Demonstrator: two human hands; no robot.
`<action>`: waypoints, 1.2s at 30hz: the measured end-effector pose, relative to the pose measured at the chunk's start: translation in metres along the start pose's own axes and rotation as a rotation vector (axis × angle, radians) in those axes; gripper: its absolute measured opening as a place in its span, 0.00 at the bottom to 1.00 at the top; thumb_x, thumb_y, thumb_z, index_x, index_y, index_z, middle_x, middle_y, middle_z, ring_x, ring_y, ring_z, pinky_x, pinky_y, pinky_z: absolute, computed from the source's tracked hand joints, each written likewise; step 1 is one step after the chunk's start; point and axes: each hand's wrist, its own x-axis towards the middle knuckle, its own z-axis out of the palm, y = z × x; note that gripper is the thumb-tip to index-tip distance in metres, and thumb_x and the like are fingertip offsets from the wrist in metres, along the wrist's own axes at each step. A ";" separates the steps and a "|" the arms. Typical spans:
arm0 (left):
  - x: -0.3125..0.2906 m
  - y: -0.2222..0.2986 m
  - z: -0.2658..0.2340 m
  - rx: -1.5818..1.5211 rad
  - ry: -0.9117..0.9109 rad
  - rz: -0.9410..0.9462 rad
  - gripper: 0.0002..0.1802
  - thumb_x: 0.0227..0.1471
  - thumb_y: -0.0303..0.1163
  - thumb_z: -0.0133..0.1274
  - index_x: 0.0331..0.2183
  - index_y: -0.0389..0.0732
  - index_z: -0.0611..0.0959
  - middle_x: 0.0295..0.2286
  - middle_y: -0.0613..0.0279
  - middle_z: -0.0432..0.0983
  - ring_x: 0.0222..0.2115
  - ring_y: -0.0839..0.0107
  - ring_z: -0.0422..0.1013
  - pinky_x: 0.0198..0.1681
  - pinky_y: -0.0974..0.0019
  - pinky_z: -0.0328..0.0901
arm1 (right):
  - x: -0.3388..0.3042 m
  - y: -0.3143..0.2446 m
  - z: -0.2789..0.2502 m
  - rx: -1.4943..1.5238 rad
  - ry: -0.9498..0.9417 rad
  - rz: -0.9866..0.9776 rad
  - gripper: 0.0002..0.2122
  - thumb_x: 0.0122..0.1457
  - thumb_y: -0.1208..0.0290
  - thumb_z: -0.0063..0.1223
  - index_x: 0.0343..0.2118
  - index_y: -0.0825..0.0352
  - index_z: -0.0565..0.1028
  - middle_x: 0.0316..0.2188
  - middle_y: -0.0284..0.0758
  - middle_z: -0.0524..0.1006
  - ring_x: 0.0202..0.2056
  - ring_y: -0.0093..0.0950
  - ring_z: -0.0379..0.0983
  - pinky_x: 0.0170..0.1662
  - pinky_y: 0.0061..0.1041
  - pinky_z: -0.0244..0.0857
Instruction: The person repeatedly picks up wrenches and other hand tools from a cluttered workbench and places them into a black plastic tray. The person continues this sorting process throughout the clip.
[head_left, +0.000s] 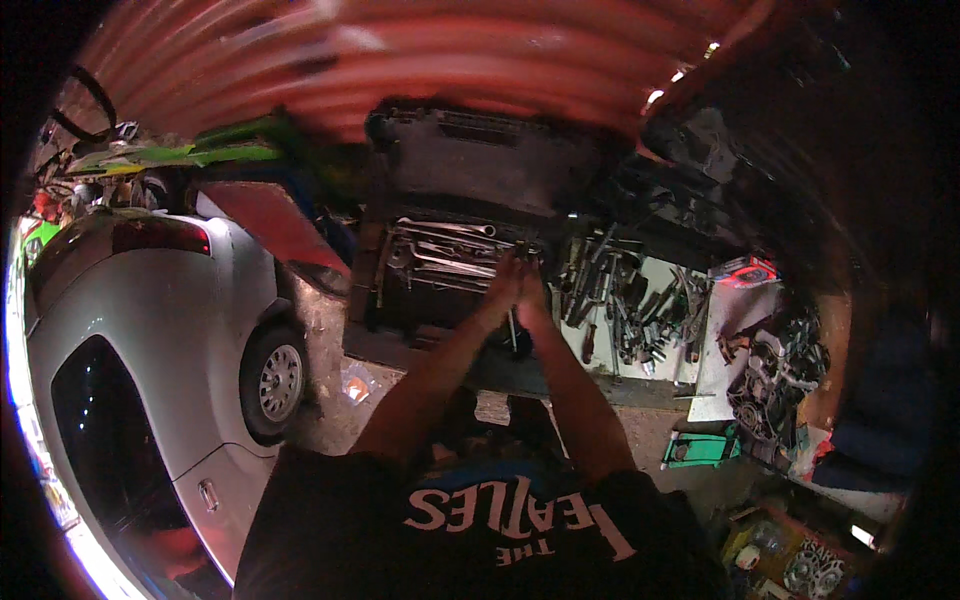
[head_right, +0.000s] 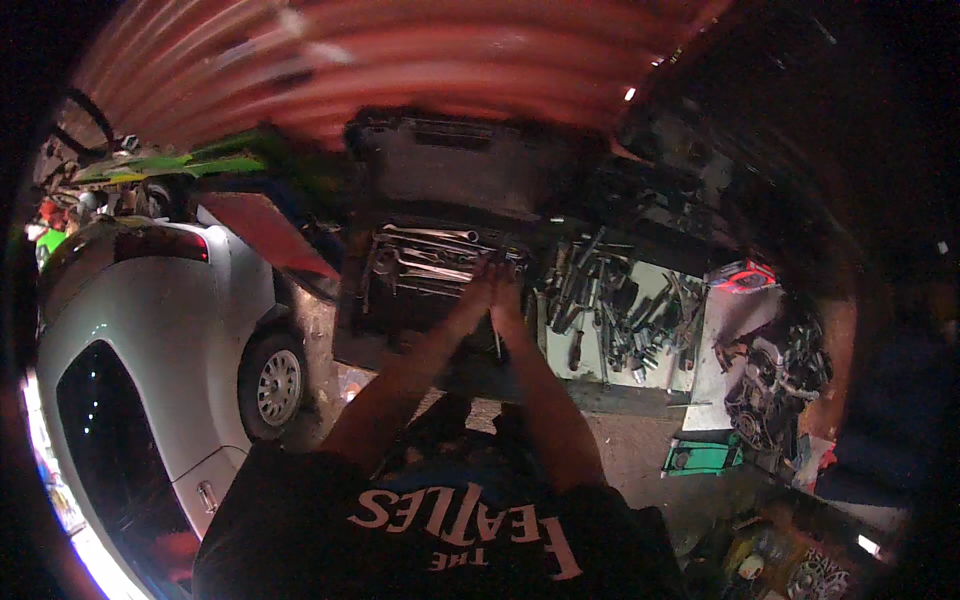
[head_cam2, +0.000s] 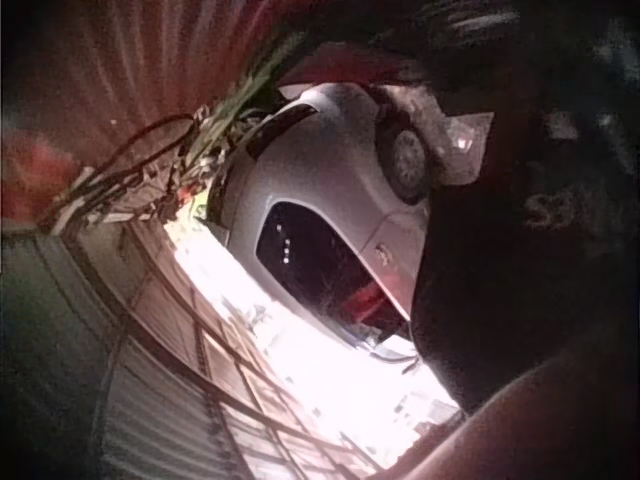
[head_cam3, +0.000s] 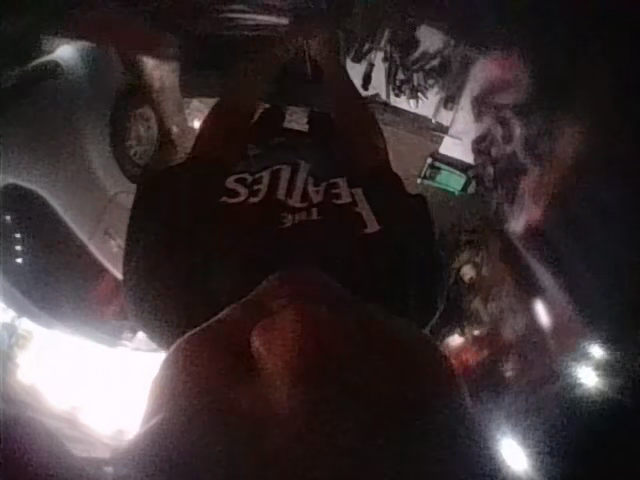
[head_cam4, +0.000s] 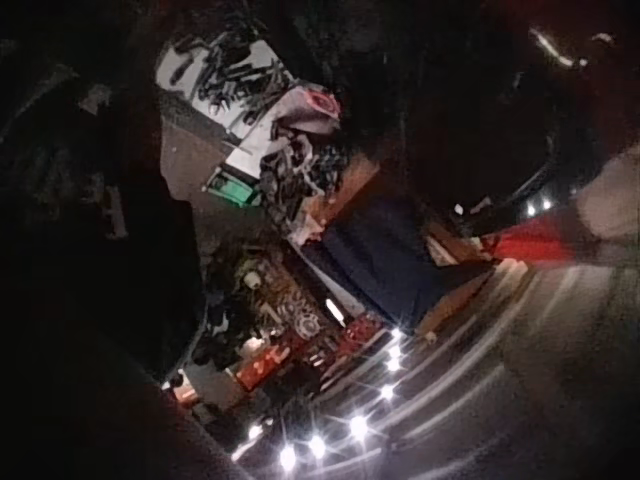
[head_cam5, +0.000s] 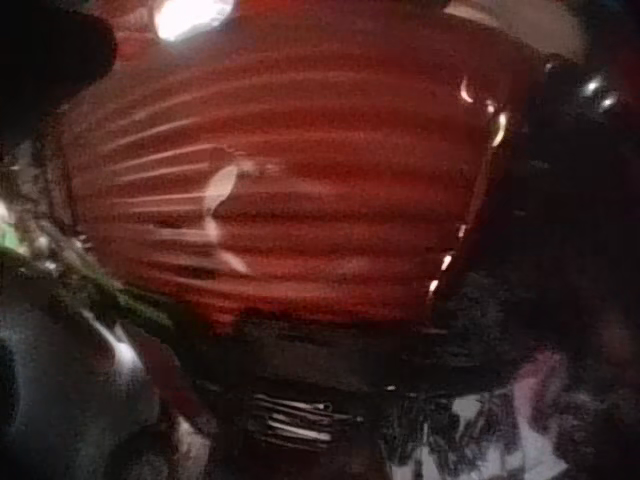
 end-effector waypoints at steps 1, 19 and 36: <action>0.001 0.001 0.009 -0.016 0.020 0.007 0.24 0.61 0.40 0.37 0.56 0.43 0.62 0.47 0.55 0.67 0.50 0.67 0.63 0.51 0.63 0.59 | -0.006 0.002 0.016 0.035 0.120 -0.096 0.14 0.61 0.68 0.38 0.48 0.66 0.67 0.47 0.41 0.69 0.48 0.38 0.66 0.54 0.32 0.58; 0.016 0.056 -0.080 0.910 0.150 0.403 0.20 0.54 0.38 0.49 0.47 0.39 0.74 0.22 0.49 0.74 0.23 0.65 0.73 0.25 0.58 0.67 | 0.024 -0.055 -0.016 0.112 0.001 0.231 0.18 0.63 0.59 0.43 0.48 0.69 0.68 0.32 0.34 0.74 0.35 0.24 0.71 0.38 0.24 0.66; 0.007 0.064 -0.105 0.032 -0.206 -0.087 0.23 0.45 0.30 0.58 0.46 0.39 0.74 0.36 0.60 0.75 0.37 0.69 0.71 0.39 0.62 0.68 | 0.009 -0.070 -0.002 -0.206 -0.150 -0.085 0.13 0.58 0.76 0.41 0.46 0.66 0.71 0.44 0.45 0.73 0.43 0.43 0.70 0.45 0.32 0.65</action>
